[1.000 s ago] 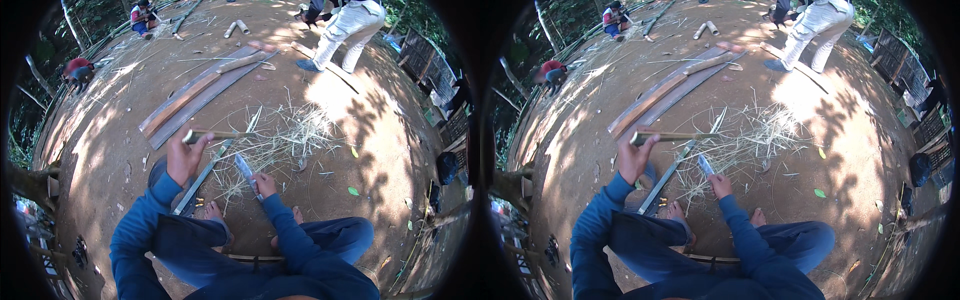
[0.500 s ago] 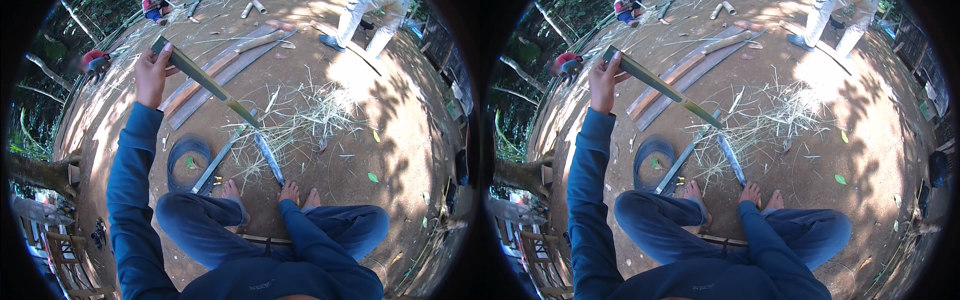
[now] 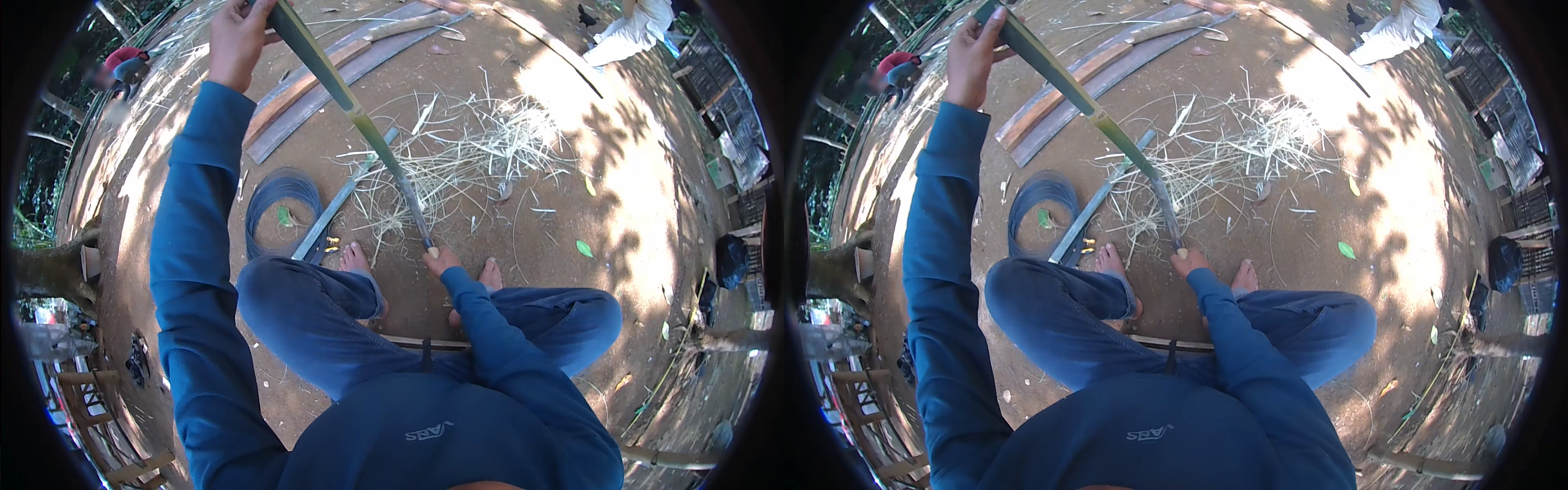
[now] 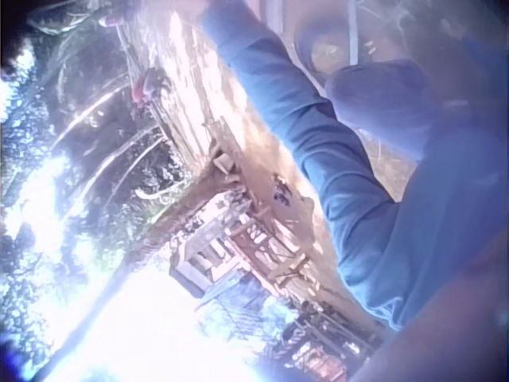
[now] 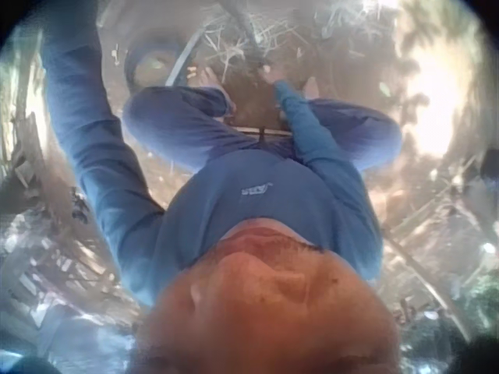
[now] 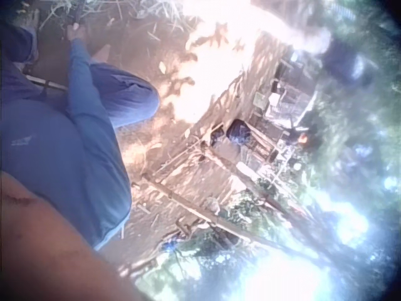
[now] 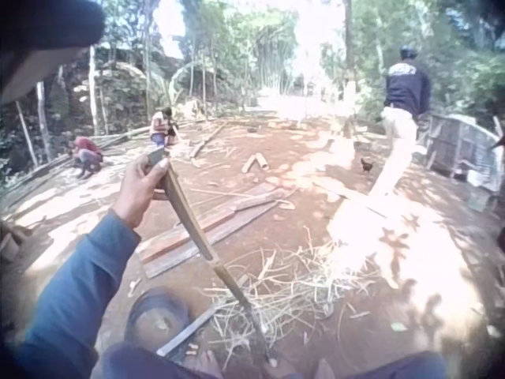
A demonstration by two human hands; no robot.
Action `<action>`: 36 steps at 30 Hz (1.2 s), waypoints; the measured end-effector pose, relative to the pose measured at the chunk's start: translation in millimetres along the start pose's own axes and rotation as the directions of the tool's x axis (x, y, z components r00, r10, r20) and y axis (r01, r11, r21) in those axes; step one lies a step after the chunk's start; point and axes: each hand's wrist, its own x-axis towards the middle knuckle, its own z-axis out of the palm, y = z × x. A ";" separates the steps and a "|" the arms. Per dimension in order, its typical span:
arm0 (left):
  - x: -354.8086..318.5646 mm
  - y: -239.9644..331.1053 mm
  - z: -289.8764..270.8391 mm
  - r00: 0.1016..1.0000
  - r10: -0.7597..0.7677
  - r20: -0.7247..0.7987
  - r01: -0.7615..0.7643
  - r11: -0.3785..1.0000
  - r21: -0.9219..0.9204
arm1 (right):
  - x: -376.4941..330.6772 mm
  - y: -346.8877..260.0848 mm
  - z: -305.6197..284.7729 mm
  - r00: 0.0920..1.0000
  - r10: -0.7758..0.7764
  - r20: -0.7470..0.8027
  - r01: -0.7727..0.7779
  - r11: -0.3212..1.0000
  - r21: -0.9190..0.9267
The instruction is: The person sits on the ground and uses a machete to shave thin strips from a long piece of bamboo. They repeatedly draw the blade along the bamboo to remove the outer layer, creating a pile of shavings on the ground.
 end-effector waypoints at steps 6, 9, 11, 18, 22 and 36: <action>-11.0 44.6 8.6 0.993 0.068 -0.095 -0.073 0.996 -0.052 | -94.1 -29.7 -22.8 0.969 0.068 0.236 -0.225 0.625 0.747; -32.0 19.0 16.7 0.998 -0.015 -0.059 0.010 0.996 -0.092 | -141.8 -44.3 -30.0 0.970 0.022 0.244 -0.226 0.463 0.857; -50.4 4.6 20.8 0.993 -0.114 -0.014 0.111 0.984 -0.137 | -172.2 -50.8 -29.6 0.988 -0.023 0.153 -0.122 0.500 0.858; -70.2 18.0 2.6 0.998 0.011 0.054 -0.006 0.995 -0.098 | -196.4 -57.4 -43.1 0.855 -0.376 -0.358 0.517 0.677 0.523; -92.9 20.5 3.9 0.998 -0.037 0.049 0.040 0.998 -0.058 | -175.9 -100.1 -59.6 0.841 -0.386 -0.378 0.529 0.735 0.425; -186.5 40.4 19.3 0.976 0.129 -0.174 -0.138 0.989 -0.045 | -131.3 -154.6 -61.2 0.749 -0.615 -0.247 0.659 0.730 0.179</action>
